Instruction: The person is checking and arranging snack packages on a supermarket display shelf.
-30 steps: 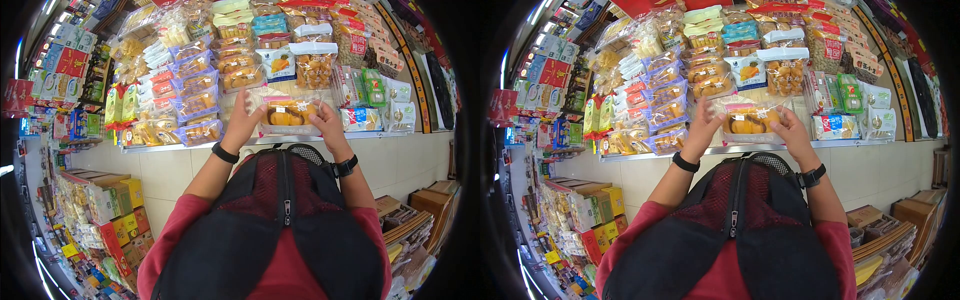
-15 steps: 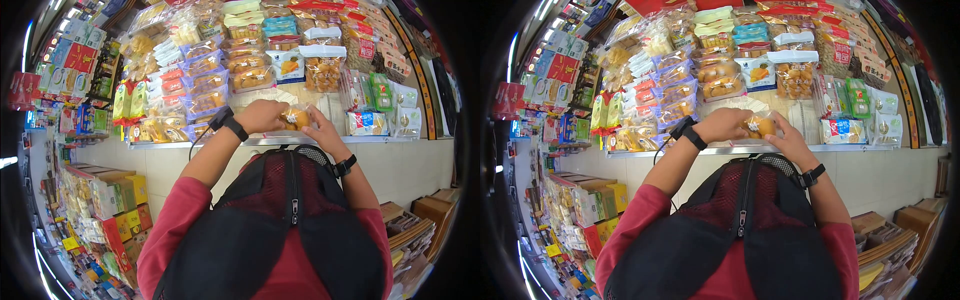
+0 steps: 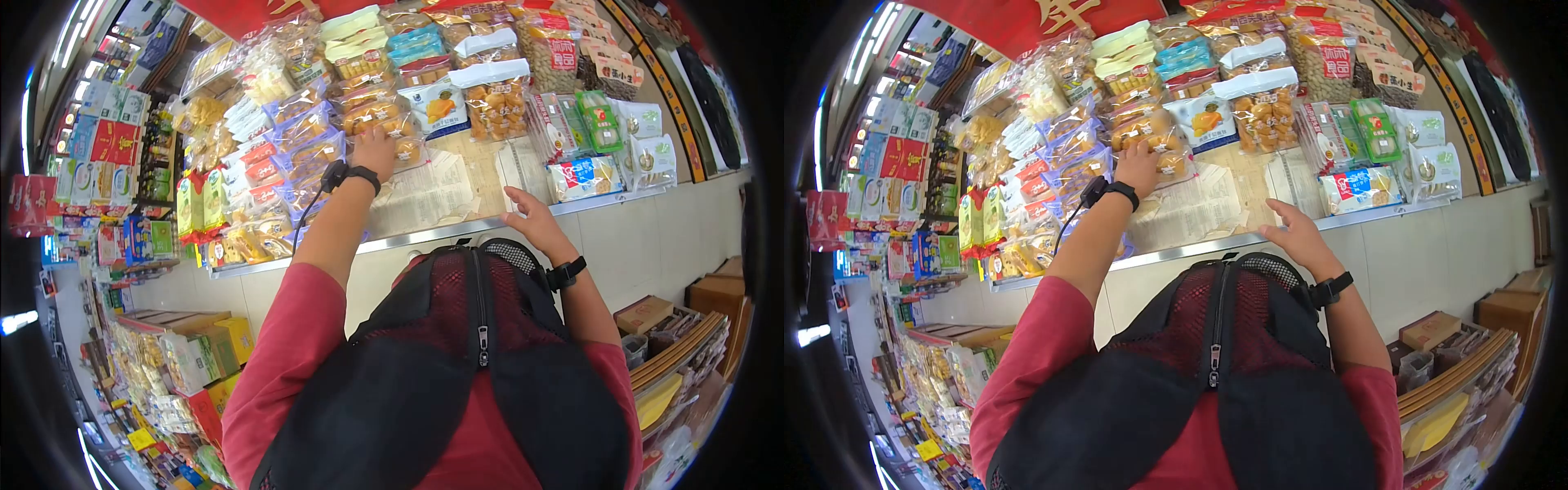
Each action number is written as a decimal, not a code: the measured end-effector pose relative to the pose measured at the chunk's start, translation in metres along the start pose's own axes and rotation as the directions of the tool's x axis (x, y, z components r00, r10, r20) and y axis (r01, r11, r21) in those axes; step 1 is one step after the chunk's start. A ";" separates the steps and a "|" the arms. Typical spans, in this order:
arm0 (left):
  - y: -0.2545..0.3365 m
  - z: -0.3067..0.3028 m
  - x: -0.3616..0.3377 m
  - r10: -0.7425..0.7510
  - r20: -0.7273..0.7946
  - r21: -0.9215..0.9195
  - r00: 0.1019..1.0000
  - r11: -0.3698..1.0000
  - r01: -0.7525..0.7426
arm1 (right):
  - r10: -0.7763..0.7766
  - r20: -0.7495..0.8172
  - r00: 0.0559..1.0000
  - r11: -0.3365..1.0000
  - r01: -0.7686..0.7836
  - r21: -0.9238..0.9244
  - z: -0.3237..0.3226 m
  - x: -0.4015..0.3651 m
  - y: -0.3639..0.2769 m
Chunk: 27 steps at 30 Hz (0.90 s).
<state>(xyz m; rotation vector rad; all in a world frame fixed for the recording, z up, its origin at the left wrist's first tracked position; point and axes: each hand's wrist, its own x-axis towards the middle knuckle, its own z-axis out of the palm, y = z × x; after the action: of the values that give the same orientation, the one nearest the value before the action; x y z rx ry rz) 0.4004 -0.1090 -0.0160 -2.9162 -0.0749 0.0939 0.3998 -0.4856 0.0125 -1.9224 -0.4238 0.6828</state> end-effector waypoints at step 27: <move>0.023 -0.036 -0.002 0.019 -0.014 -0.166 1.000 0.986 -0.021 | 0.092 -0.083 0.992 0.978 -0.105 -0.180 -0.029 -0.006 0.057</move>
<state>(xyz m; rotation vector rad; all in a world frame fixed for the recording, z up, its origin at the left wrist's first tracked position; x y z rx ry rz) 0.4024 -0.1398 0.0141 -3.0846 -0.0534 0.0765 0.4129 -0.5334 -0.0277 -2.1486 -0.3570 0.6530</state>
